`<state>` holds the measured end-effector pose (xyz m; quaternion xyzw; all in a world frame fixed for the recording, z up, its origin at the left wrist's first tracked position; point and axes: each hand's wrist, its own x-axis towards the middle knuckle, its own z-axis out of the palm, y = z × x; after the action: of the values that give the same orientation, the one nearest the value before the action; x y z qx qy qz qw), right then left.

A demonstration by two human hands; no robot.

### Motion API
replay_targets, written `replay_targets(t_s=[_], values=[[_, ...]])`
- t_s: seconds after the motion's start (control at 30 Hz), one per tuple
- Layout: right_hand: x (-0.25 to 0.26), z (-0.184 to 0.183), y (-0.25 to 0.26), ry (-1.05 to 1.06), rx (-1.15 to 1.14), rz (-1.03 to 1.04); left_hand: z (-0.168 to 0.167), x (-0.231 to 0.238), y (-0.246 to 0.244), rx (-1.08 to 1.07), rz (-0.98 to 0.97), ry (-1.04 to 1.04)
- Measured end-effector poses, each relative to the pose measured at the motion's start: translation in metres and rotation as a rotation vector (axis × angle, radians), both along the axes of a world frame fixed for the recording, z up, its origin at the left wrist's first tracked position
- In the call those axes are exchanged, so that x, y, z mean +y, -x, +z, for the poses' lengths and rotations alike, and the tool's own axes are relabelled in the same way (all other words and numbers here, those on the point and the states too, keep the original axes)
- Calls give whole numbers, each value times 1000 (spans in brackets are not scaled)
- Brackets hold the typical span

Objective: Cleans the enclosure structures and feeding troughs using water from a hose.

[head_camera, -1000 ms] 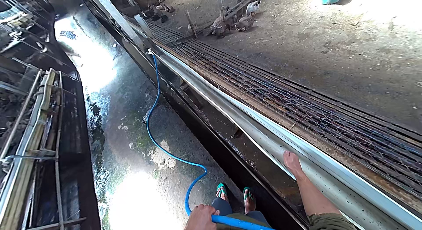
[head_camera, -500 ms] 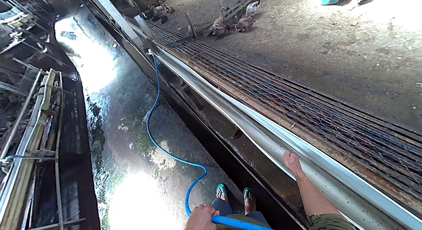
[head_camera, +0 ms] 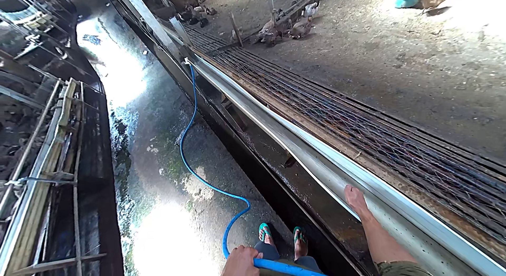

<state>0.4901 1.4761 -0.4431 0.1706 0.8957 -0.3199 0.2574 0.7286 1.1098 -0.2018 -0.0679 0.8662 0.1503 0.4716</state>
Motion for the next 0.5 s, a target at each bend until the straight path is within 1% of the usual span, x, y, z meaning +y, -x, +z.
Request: replay_targets(t_s=[0.07, 0.1, 0.17, 0.23, 0.3, 0.37, 0.43, 0.5], values=[[2, -4, 7, 131, -46, -51, -1, -15, -5, 67, 64, -1], [-1, 0, 12, 215, -81, -78, -4, -27, -9, 125, 112, -1], [-12, 22, 24, 440, -142, -149, -10, -58, -21, 264, 220, -2], [-28, 47, 36, 622, -175, -169, -19, -94, -38, 457, 331, -17], [-52, 72, 46, 758, -133, -158, -30, -129, -56, 686, 459, -55], [-82, 91, 55, 912, -75, -190, -41, -162, -67, 847, 603, -78], [-119, 106, 63, 1036, -45, -292, -52, -191, -73, 931, 743, -79], [-163, 121, 70, 1090, -26, -387, -69, -219, -74, 965, 847, -85]])
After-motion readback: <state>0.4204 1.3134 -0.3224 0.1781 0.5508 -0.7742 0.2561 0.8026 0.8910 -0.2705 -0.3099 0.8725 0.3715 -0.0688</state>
